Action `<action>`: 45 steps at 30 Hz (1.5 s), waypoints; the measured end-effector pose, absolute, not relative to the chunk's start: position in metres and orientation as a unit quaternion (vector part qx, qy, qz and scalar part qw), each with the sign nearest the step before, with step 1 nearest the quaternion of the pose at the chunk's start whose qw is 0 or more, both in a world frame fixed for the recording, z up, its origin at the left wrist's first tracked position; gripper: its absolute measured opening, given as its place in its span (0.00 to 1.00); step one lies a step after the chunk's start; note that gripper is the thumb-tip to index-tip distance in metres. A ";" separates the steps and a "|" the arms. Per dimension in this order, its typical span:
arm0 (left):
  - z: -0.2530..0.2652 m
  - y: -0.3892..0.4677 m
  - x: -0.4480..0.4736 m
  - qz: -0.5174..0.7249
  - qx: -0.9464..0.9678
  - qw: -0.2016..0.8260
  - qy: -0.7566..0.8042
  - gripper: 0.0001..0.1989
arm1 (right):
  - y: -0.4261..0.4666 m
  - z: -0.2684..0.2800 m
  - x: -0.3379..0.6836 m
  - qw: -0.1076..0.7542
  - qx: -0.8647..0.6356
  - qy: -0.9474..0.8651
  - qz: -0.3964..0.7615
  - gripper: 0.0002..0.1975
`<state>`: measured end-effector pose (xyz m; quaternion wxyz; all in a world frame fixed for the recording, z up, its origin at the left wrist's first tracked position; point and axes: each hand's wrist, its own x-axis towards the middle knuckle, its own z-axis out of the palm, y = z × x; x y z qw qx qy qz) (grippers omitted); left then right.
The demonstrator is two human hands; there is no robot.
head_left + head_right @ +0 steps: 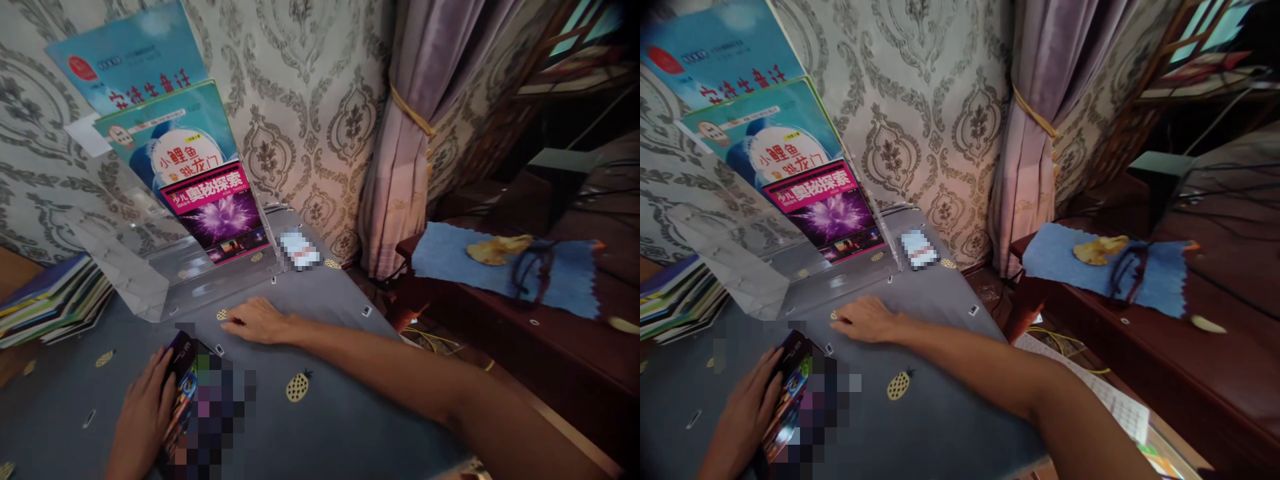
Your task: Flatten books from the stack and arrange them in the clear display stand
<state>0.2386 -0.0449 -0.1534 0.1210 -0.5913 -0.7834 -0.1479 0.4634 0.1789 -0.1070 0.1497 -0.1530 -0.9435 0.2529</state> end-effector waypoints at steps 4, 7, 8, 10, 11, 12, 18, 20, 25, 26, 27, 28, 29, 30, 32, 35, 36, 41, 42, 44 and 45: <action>-0.151 -0.032 0.263 -0.154 -0.633 0.129 -0.748 0.23 | 0.178 -0.105 0.464 0.195 -0.222 -0.907 0.299 0.16; -0.149 -0.019 0.281 -0.153 -0.666 0.126 -0.720 0.22 | 0.178 -0.103 0.464 0.225 -0.279 -0.879 0.315 0.15; -0.148 -0.014 0.287 -0.152 -0.674 0.123 -0.712 0.22 | 0.180 -0.102 0.464 0.230 -0.287 -0.873 0.320 0.15; -0.147 -0.004 0.301 -0.149 -0.686 0.114 -0.703 0.23 | 0.183 -0.102 0.463 0.237 -0.294 -0.862 0.338 0.15; -0.146 0.002 0.307 -0.147 -0.691 0.110 -0.699 0.23 | 0.186 -0.102 0.463 0.238 -0.292 -0.858 0.350 0.15; -0.145 0.007 0.314 -0.145 -0.695 0.106 -0.696 0.23 | 0.190 -0.103 0.464 0.238 -0.287 -0.853 0.364 0.15; -0.142 0.038 0.353 -0.146 -0.728 0.096 -0.663 0.22 | 0.217 -0.108 0.477 0.230 -0.202 -0.825 0.475 0.17; -0.140 0.050 0.366 -0.151 -0.736 0.093 -0.654 0.22 | 0.224 -0.110 0.483 0.222 -0.171 -0.816 0.505 0.16; -0.139 0.073 0.389 -0.167 -0.746 0.085 -0.639 0.21 | 0.234 -0.111 0.495 0.219 -0.161 -0.800 0.534 0.12; -0.141 0.075 0.392 -0.169 -0.744 0.088 -0.640 0.21 | 0.234 -0.111 0.497 0.219 -0.166 -0.801 0.532 0.12; -0.142 0.076 0.394 -0.172 -0.742 0.094 -0.642 0.22 | 0.234 -0.111 0.499 0.217 -0.170 -0.806 0.524 0.11; -0.144 0.076 0.395 -0.174 -0.739 0.103 -0.642 0.22 | 0.233 -0.110 0.501 0.214 -0.171 -0.816 0.509 0.11; -0.146 0.075 0.397 -0.177 -0.737 0.111 -0.643 0.22 | 0.232 -0.110 0.503 0.211 -0.170 -0.831 0.486 0.11; -0.147 0.073 0.398 -0.181 -0.736 0.117 -0.642 0.23 | 0.230 -0.110 0.505 0.204 -0.163 -0.849 0.459 0.10; -0.149 0.071 0.400 -0.187 -0.738 0.112 -0.639 0.23 | 0.228 -0.109 0.508 0.197 -0.145 -0.874 0.420 0.10; -0.147 0.070 0.404 -0.195 -0.734 0.096 -0.644 0.24 | 0.226 -0.109 0.510 0.200 -0.138 -0.882 0.403 0.11; -0.146 0.070 0.404 -0.196 -0.730 0.096 -0.647 0.23 | 0.226 -0.109 0.509 0.202 -0.136 -0.883 0.400 0.11; -0.139 0.073 0.402 -0.194 -0.726 0.097 -0.652 0.22 | 0.227 -0.109 0.506 0.213 -0.122 -0.890 0.384 0.11; -0.137 0.073 0.402 -0.195 -0.723 0.090 -0.656 0.22 | 0.227 -0.109 0.507 0.212 -0.126 -0.892 0.378 0.11; -0.133 0.073 0.402 -0.198 -0.716 0.069 -0.666 0.19 | 0.227 -0.110 0.506 0.210 -0.146 -0.897 0.361 0.11; -0.131 0.071 0.402 -0.198 -0.714 0.063 -0.668 0.18 | 0.226 -0.110 0.506 0.211 -0.152 -0.899 0.352 0.11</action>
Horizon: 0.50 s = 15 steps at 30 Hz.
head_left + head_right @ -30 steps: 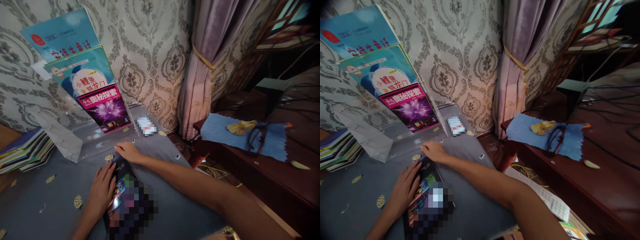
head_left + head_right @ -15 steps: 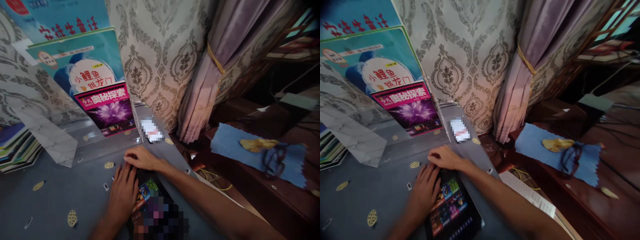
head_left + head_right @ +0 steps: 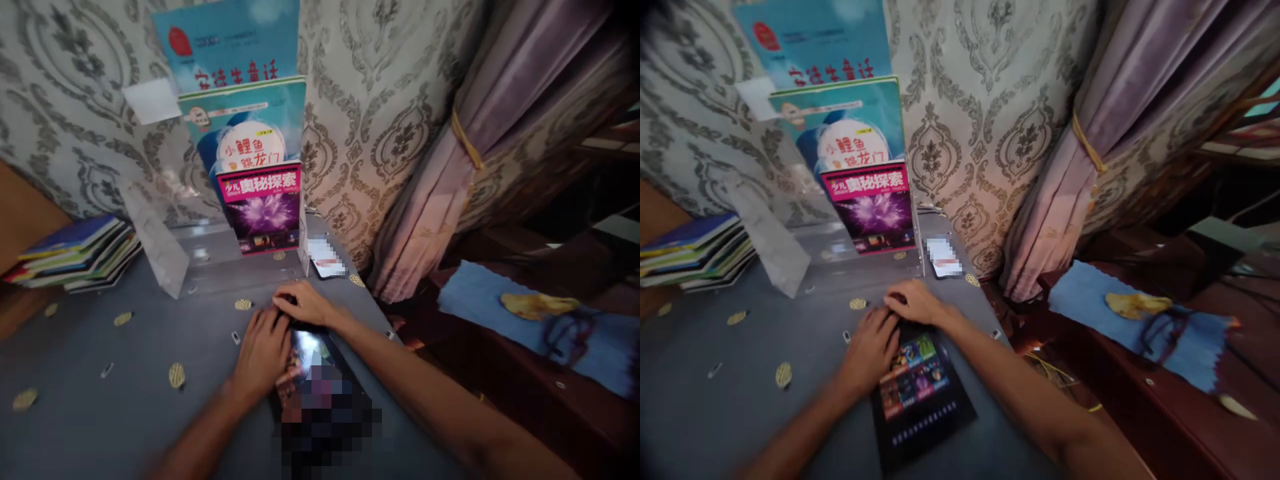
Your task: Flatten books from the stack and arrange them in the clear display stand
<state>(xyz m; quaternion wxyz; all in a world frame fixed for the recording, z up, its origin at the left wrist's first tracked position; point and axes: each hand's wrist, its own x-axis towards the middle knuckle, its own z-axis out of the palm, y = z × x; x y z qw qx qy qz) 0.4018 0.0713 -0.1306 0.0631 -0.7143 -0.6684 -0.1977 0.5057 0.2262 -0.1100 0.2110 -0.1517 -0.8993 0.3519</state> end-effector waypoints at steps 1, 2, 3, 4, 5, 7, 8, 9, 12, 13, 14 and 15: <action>-0.128 0.069 0.402 -0.193 -0.711 0.057 -0.674 0.16 | 0.225 -0.110 0.505 0.210 -0.152 -0.902 0.345 0.11; -0.125 0.067 0.402 -0.190 -0.703 0.064 -0.682 0.15 | 0.225 -0.111 0.503 0.213 -0.157 -0.903 0.339 0.12; -0.123 0.064 0.402 -0.184 -0.687 0.078 -0.698 0.15 | 0.223 -0.111 0.502 0.217 -0.163 -0.903 0.334 0.13; -0.121 0.061 0.402 -0.175 -0.672 0.089 -0.714 0.14 | 0.223 -0.112 0.500 0.221 -0.166 -0.902 0.331 0.14; -0.119 0.059 0.403 -0.166 -0.659 0.095 -0.727 0.14 | 0.222 -0.112 0.500 0.224 -0.167 -0.902 0.329 0.14; -0.116 0.056 0.404 -0.147 -0.643 0.102 -0.745 0.13 | 0.221 -0.114 0.500 0.234 -0.168 -0.900 0.326 0.14; -0.115 0.056 0.405 -0.141 -0.641 0.104 -0.748 0.13 | 0.222 -0.115 0.500 0.240 -0.168 -0.899 0.325 0.14; -0.114 0.057 0.405 -0.136 -0.642 0.106 -0.747 0.12 | 0.223 -0.116 0.501 0.247 -0.169 -0.898 0.324 0.14; -0.113 0.061 0.405 -0.129 -0.661 0.109 -0.731 0.12 | 0.226 -0.120 0.505 0.261 -0.171 -0.893 0.324 0.15; -0.113 0.063 0.404 -0.127 -0.670 0.107 -0.724 0.12 | 0.228 -0.122 0.506 0.264 -0.173 -0.891 0.325 0.15; -0.113 0.065 0.403 -0.126 -0.678 0.102 -0.717 0.12 | 0.230 -0.123 0.508 0.266 -0.175 -0.890 0.326 0.16; -0.113 0.068 0.403 -0.126 -0.686 0.097 -0.710 0.12 | 0.231 -0.124 0.510 0.267 -0.178 -0.889 0.326 0.16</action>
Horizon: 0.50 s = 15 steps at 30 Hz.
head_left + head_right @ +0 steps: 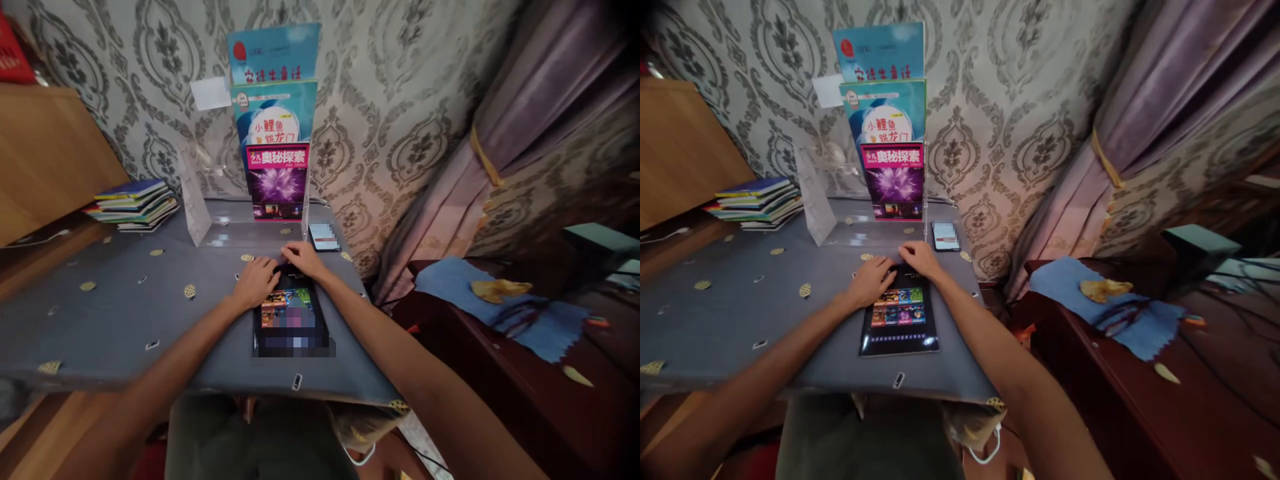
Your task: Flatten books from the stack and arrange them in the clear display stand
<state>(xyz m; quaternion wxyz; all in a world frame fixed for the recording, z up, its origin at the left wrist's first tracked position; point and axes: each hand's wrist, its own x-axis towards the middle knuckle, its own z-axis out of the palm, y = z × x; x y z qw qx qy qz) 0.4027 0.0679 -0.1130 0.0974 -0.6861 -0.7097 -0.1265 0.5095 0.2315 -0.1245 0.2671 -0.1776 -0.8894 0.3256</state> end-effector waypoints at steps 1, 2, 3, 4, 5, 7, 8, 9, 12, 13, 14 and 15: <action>-0.113 0.070 0.402 -0.128 -0.692 0.093 -0.704 0.12 | 0.233 -0.125 0.512 0.268 -0.180 -0.889 0.325 0.16; -0.113 0.073 0.402 -0.130 -0.696 0.090 -0.701 0.12 | 0.235 -0.126 0.514 0.268 -0.184 -0.889 0.324 0.16; -0.112 0.075 0.402 -0.133 -0.697 0.088 -0.699 0.13 | 0.236 -0.126 0.516 0.268 -0.188 -0.888 0.323 0.16; -0.112 0.077 0.402 -0.136 -0.696 0.087 -0.699 0.13 | 0.237 -0.126 0.519 0.268 -0.193 -0.888 0.321 0.17; -0.111 0.078 0.402 -0.140 -0.693 0.087 -0.702 0.13 | 0.238 -0.126 0.521 0.268 -0.198 -0.888 0.319 0.17; -0.110 0.078 0.402 -0.148 -0.683 0.088 -0.710 0.14 | 0.238 -0.126 0.525 0.268 -0.207 -0.887 0.313 0.17; -0.110 0.076 0.402 -0.152 -0.676 0.088 -0.715 0.15 | 0.238 -0.126 0.526 0.268 -0.211 -0.888 0.309 0.16; -0.111 0.073 0.401 -0.155 -0.671 0.088 -0.720 0.15 | 0.237 -0.126 0.526 0.268 -0.214 -0.888 0.306 0.16; -0.115 0.060 0.396 -0.162 -0.671 0.081 -0.719 0.14 | 0.234 -0.124 0.527 0.267 -0.220 -0.891 0.294 0.16; -0.117 0.055 0.394 -0.165 -0.677 0.076 -0.713 0.14 | 0.233 -0.123 0.527 0.267 -0.221 -0.892 0.291 0.15; -0.119 0.050 0.392 -0.170 -0.684 0.070 -0.706 0.14 | 0.231 -0.122 0.528 0.266 -0.222 -0.893 0.287 0.15; -0.122 0.046 0.389 -0.177 -0.689 0.065 -0.700 0.14 | 0.230 -0.122 0.529 0.266 -0.222 -0.894 0.283 0.15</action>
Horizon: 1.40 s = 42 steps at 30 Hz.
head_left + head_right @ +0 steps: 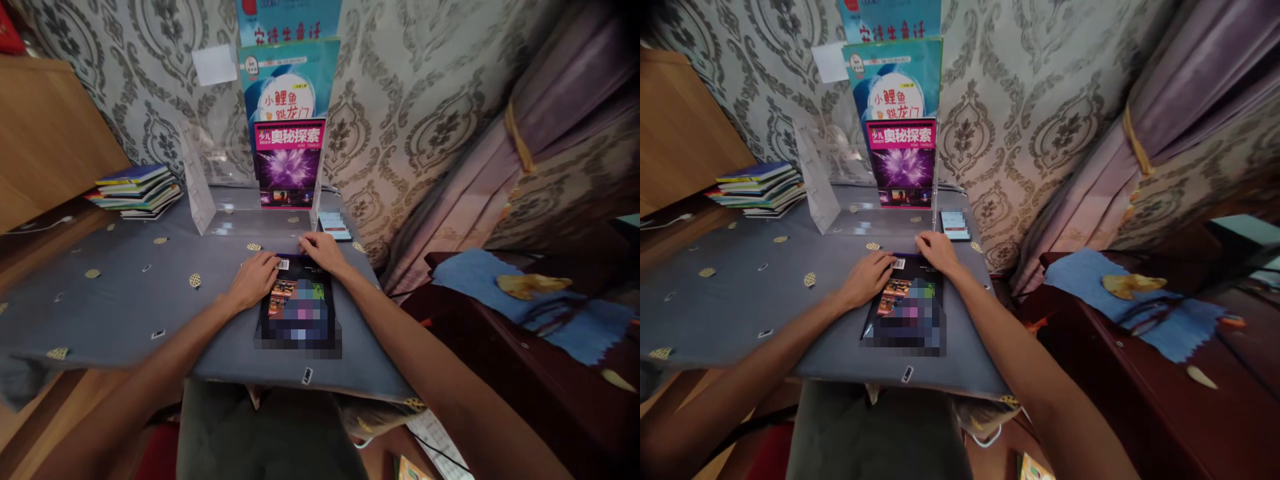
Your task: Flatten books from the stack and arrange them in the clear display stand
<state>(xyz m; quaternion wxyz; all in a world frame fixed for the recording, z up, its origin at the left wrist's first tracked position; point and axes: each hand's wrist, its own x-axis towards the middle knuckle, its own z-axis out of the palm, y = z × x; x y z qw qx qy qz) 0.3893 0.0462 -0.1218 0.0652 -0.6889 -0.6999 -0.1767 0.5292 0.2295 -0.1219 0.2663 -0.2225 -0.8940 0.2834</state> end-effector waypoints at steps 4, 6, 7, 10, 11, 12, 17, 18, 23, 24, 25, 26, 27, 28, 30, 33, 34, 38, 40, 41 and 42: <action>-0.127 0.042 0.383 -0.184 -0.700 0.048 -0.689 0.15 | 0.221 -0.121 0.537 0.266 -0.225 -0.900 0.264 0.15; -0.126 0.044 0.382 -0.174 -0.704 0.042 -0.687 0.15 | 0.217 -0.122 0.541 0.265 -0.222 -0.903 0.257 0.15; -0.125 0.045 0.382 -0.169 -0.704 0.042 -0.688 0.15 | 0.216 -0.122 0.542 0.264 -0.219 -0.904 0.255 0.15; -0.123 0.048 0.385 -0.166 -0.698 0.059 -0.694 0.14 | 0.213 -0.121 0.543 0.265 -0.206 -0.907 0.254 0.15; -0.122 0.048 0.386 -0.166 -0.695 0.065 -0.696 0.14 | 0.213 -0.122 0.542 0.266 -0.201 -0.908 0.254 0.15; -0.122 0.048 0.387 -0.166 -0.694 0.068 -0.698 0.13 | 0.213 -0.122 0.542 0.266 -0.195 -0.909 0.253 0.15; -0.121 0.047 0.388 -0.186 -0.683 0.055 -0.704 0.16 | 0.217 -0.125 0.541 0.267 -0.171 -0.916 0.245 0.13; -0.123 0.047 0.386 -0.198 -0.678 0.049 -0.706 0.17 | 0.217 -0.125 0.541 0.269 -0.168 -0.917 0.240 0.13; -0.136 0.050 0.368 -0.312 -0.659 -0.010 -0.685 0.21 | 0.189 -0.119 0.535 0.269 -0.126 -0.940 0.166 0.12; -0.139 0.051 0.364 -0.334 -0.657 -0.022 -0.675 0.23 | 0.180 -0.117 0.532 0.258 -0.101 -0.951 0.139 0.12; -0.142 0.051 0.361 -0.353 -0.655 -0.031 -0.668 0.24 | 0.170 -0.116 0.530 0.243 -0.074 -0.961 0.114 0.11; -0.144 0.052 0.359 -0.365 -0.652 -0.037 -0.663 0.25 | 0.162 -0.115 0.527 0.228 -0.049 -0.968 0.094 0.11; -0.146 0.052 0.357 -0.372 -0.649 -0.040 -0.662 0.26 | 0.154 -0.115 0.524 0.216 -0.034 -0.973 0.080 0.10; -0.147 0.052 0.357 -0.374 -0.647 -0.040 -0.663 0.26 | 0.149 -0.115 0.522 0.207 -0.025 -0.975 0.072 0.10; -0.148 0.052 0.357 -0.370 -0.645 -0.034 -0.667 0.26 | 0.142 -0.116 0.519 0.200 -0.028 -0.977 0.069 0.09; -0.148 0.052 0.359 -0.357 -0.657 -0.012 -0.664 0.25 | 0.142 -0.116 0.519 0.201 -0.045 -0.975 0.084 0.09; -0.147 0.051 0.360 -0.353 -0.662 -0.004 -0.662 0.24 | 0.142 -0.115 0.519 0.201 -0.048 -0.975 0.088 0.09; -0.145 0.049 0.362 -0.344 -0.669 0.025 -0.658 0.23 | 0.147 -0.112 0.527 0.188 -0.062 -0.976 0.092 0.09; -0.143 0.048 0.364 -0.330 -0.669 0.033 -0.666 0.21 | 0.152 -0.113 0.537 0.189 -0.081 -0.974 0.097 0.10; -0.142 0.047 0.366 -0.318 -0.669 0.037 -0.671 0.20 | 0.156 -0.114 0.544 0.195 -0.093 -0.971 0.100 0.10; -0.140 0.046 0.367 -0.303 -0.671 0.041 -0.676 0.19 | 0.160 -0.116 0.552 0.204 -0.105 -0.968 0.101 0.11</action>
